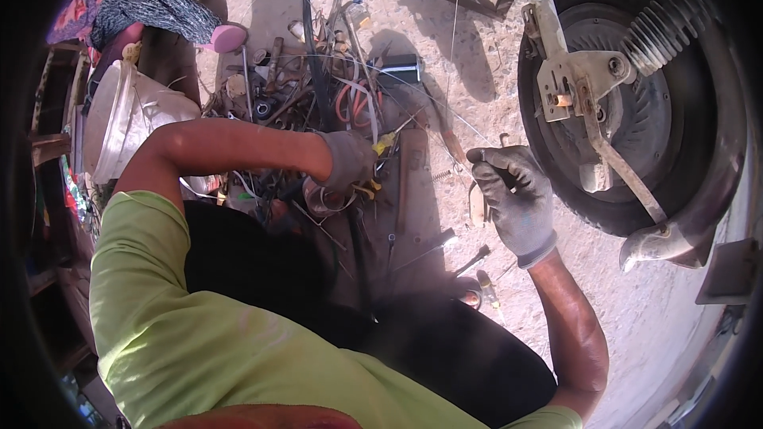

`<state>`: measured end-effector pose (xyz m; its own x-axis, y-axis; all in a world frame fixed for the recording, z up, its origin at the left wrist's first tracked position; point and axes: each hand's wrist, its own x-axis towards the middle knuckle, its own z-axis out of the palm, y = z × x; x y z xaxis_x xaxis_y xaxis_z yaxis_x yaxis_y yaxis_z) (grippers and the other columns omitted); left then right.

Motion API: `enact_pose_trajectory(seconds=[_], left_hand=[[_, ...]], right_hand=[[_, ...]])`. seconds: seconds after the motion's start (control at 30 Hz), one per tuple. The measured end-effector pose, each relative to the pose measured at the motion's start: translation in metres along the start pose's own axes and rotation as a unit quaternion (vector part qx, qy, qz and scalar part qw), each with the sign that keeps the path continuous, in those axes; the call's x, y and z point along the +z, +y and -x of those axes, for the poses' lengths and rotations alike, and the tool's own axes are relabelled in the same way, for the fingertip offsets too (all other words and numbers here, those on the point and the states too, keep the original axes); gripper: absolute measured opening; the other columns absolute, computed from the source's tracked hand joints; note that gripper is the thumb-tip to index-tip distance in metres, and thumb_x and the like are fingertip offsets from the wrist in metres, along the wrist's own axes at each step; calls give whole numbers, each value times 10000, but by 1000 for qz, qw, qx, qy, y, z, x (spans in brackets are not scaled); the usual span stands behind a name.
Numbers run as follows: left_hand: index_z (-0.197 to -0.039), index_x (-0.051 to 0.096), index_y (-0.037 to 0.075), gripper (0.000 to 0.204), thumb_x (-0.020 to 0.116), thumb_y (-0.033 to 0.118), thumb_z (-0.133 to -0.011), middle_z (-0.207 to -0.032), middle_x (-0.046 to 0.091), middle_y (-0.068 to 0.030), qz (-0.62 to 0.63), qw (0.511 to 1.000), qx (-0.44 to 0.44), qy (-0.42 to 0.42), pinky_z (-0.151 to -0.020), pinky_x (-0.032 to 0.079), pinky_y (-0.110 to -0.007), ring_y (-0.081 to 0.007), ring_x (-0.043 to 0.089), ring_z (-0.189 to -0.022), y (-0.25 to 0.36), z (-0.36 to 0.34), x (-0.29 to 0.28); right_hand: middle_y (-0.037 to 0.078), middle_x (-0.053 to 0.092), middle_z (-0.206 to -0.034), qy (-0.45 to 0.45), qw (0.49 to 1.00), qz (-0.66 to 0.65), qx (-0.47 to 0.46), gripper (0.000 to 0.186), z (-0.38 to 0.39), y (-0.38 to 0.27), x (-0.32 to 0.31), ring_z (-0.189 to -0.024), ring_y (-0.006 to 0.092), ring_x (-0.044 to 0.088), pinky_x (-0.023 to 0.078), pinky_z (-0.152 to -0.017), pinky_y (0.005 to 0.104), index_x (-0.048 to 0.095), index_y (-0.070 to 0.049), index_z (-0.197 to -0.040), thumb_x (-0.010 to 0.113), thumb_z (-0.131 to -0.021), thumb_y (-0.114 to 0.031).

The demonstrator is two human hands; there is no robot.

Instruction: The person strips wires with a tool and connects electrical components near a vehicle wheel on the ground.

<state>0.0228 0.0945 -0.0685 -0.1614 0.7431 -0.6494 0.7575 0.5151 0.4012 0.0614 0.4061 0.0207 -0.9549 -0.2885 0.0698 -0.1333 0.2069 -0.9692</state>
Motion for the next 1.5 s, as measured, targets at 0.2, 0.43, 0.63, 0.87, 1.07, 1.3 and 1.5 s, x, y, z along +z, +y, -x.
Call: enact_pose_trajectory(seconds=[0.2, 0.43, 0.63, 0.87, 1.07, 1.3, 1.5], left_hand=[[-1077, 763, 90, 392, 751, 408, -849, -1074, 716, -148, 147, 984, 9, 97, -897, 538, -427, -339, 676, -1041, 7, -3, -41], [-1204, 709, 51, 353, 676, 318, -977, -1155, 733, -109, 444, 894, 43, 41, -890, 541, -365, -215, 695, -1068, 42, -30, -63], [-1080, 732, -16, 187, 635, 102, -972, -957, 760, -120, 505, 850, 113, 98, -803, 545, -334, -189, 718, -921, 30, -56, -53], [-1046, 756, 67, 262, 659, 283, -933, -872, 753, -92, 342, 939, -15, 42, -786, 532, -354, -190, 711, -829, 42, -51, -67], [-1004, 742, 77, 219, 619, 251, -952, -833, 781, -21, 377, 925, -20, 35, -721, 558, -311, -145, 735, -762, 49, -52, -83], [-1079, 715, 50, 212, 642, 225, -983, -876, 782, -48, 492, 869, -17, 57, -659, 575, -307, -155, 744, -728, 45, -50, -87], [-1230, 721, 86, 396, 734, 348, -933, -1094, 752, -124, 535, 823, -64, 179, -856, 556, -327, -194, 713, -967, -10, -83, -63]], right_hand=[[73, 724, -982, 47, 953, -178, 239, 183, 23, 13, -12, -791, 103, 670, 525, -667, 217, 678, 6, -1161, 642, -995, -61], [108, 717, -1055, 80, 925, -240, 285, 232, 31, 13, -17, -856, 135, 702, 548, -699, 228, 620, -2, -1232, 564, -1027, -97], [99, 721, -1047, 32, 933, -193, 301, 222, 38, 16, -36, -866, 133, 700, 553, -729, 240, 652, 13, -1176, 547, -1009, -88], [66, 741, -943, -144, 954, 26, 260, 240, 64, 37, -22, -726, 75, 631, 522, -620, 242, 698, 29, -1156, 671, -940, -69], [81, 741, -872, -164, 934, -5, 317, 193, 62, 39, -17, -666, 87, 624, 507, -584, 239, 697, 26, -1134, 642, -981, -79], [84, 736, -901, -145, 914, -103, 364, 211, 70, 56, -19, -813, 115, 690, 543, -680, 247, 681, 42, -1154, 623, -975, -53], [75, 740, -944, -58, 926, -123, 351, 269, 69, 76, -32, -838, 133, 691, 534, -775, 272, 650, 32, -1215, 592, -1037, -161]])
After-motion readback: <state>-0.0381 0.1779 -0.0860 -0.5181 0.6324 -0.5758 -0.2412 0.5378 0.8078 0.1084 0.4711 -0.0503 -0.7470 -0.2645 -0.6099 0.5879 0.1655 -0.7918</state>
